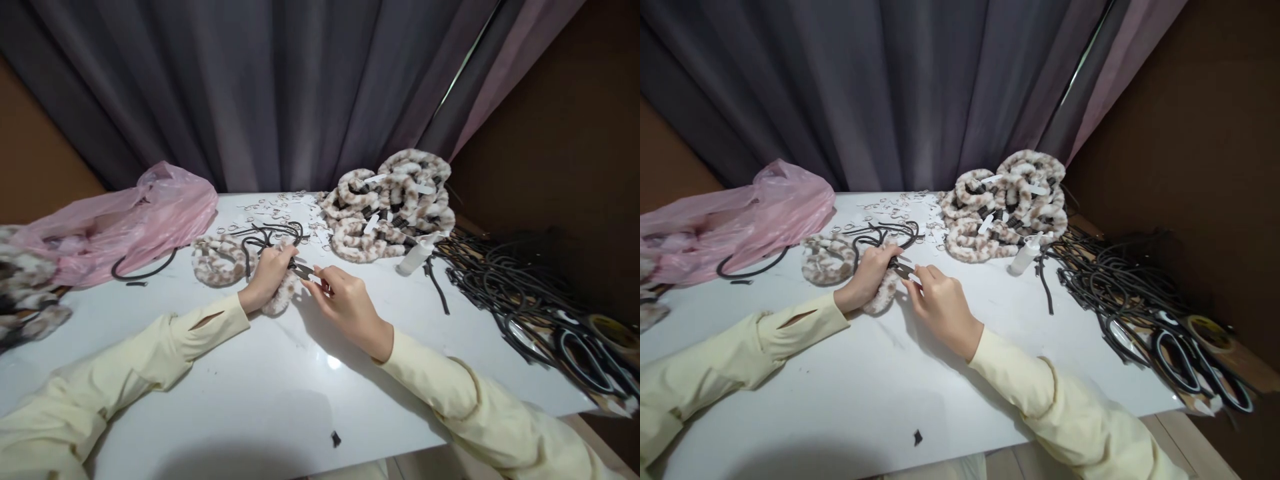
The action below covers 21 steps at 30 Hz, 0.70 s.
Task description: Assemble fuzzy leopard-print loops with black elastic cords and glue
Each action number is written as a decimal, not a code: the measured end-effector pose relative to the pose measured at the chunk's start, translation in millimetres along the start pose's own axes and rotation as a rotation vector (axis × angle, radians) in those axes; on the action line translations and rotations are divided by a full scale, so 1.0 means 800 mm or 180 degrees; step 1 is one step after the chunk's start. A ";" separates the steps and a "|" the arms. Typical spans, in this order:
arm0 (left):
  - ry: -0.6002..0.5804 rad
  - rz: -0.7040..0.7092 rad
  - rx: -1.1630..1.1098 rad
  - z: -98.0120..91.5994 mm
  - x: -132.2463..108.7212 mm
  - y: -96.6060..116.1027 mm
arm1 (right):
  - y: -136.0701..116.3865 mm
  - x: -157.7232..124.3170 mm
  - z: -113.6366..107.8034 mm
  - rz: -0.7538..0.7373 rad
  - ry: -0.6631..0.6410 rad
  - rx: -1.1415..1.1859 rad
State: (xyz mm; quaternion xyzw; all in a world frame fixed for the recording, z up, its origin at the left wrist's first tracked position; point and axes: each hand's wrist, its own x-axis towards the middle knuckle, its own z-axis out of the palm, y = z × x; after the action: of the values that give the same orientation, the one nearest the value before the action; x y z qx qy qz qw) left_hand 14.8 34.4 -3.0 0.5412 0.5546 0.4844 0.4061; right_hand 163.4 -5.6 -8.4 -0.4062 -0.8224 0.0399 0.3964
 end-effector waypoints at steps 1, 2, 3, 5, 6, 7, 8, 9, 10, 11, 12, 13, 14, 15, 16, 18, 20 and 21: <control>0.0126 0.0008 -0.0001 0.002 -0.001 -0.002 | -0.001 0.000 0.000 0.0041 0.0008 0.0024; 0.0249 0.0015 0.0004 0.005 -0.002 -0.005 | -0.002 0.000 0.001 0.0088 0.0009 0.0047; 0.0362 0.0031 0.0014 0.007 -0.003 -0.007 | -0.003 -0.001 0.001 0.0136 -0.0002 0.0064; 0.0545 0.0076 0.0065 0.010 -0.004 -0.011 | -0.004 -0.001 0.002 0.0242 -0.0058 0.0076; 0.0635 0.0095 0.0108 0.011 -0.005 -0.012 | -0.005 -0.001 0.002 0.0291 -0.0093 0.0077; 0.0718 0.0113 0.0163 0.012 -0.006 -0.013 | -0.005 -0.001 0.003 0.0333 -0.0135 0.0074; 0.0789 0.0127 0.0225 0.013 -0.007 -0.014 | -0.006 -0.001 0.003 0.0372 -0.0174 0.0069; 0.0833 0.0140 0.0281 0.013 -0.008 -0.014 | -0.006 0.000 0.003 0.0407 -0.0208 0.0064; 0.0856 0.0153 0.0322 0.014 -0.008 -0.014 | -0.006 0.000 0.003 0.0437 -0.0239 0.0059; 0.0866 0.0169 0.0346 0.015 -0.009 -0.014 | -0.007 0.000 0.003 0.0460 -0.0265 0.0046; 0.0867 0.0185 0.0357 0.015 -0.009 -0.014 | -0.007 0.001 0.003 0.0478 -0.0291 0.0025; 0.0868 0.0201 0.0364 0.016 -0.010 -0.014 | -0.007 0.001 0.003 0.0492 -0.0318 0.0002; 0.0872 0.0217 0.0370 0.017 -0.010 -0.013 | -0.007 0.002 0.003 0.0496 -0.0336 -0.0023; 0.0876 0.0237 0.0375 0.017 -0.010 -0.013 | -0.008 0.002 0.002 0.0493 -0.0356 -0.0047; 0.0884 0.0248 0.0382 0.017 -0.010 -0.014 | -0.008 0.002 0.002 0.0491 -0.0367 -0.0069; 0.0864 0.0255 0.0396 0.018 -0.009 -0.014 | -0.008 0.003 0.002 0.0490 -0.0381 -0.0108; 0.0819 0.0240 0.0410 0.017 -0.008 -0.015 | -0.008 0.004 0.002 0.0498 -0.0391 -0.0152; 0.0797 0.0227 0.0413 0.016 -0.008 -0.016 | -0.007 0.004 0.002 0.0504 -0.0392 -0.0165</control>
State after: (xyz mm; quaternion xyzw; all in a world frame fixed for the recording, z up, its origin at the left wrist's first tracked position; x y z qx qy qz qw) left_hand 24.9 30.1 -18.3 0.5210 0.6115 0.5253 0.2804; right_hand 157.6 -6.7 -4.7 -0.4768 -0.8113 0.0748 0.3300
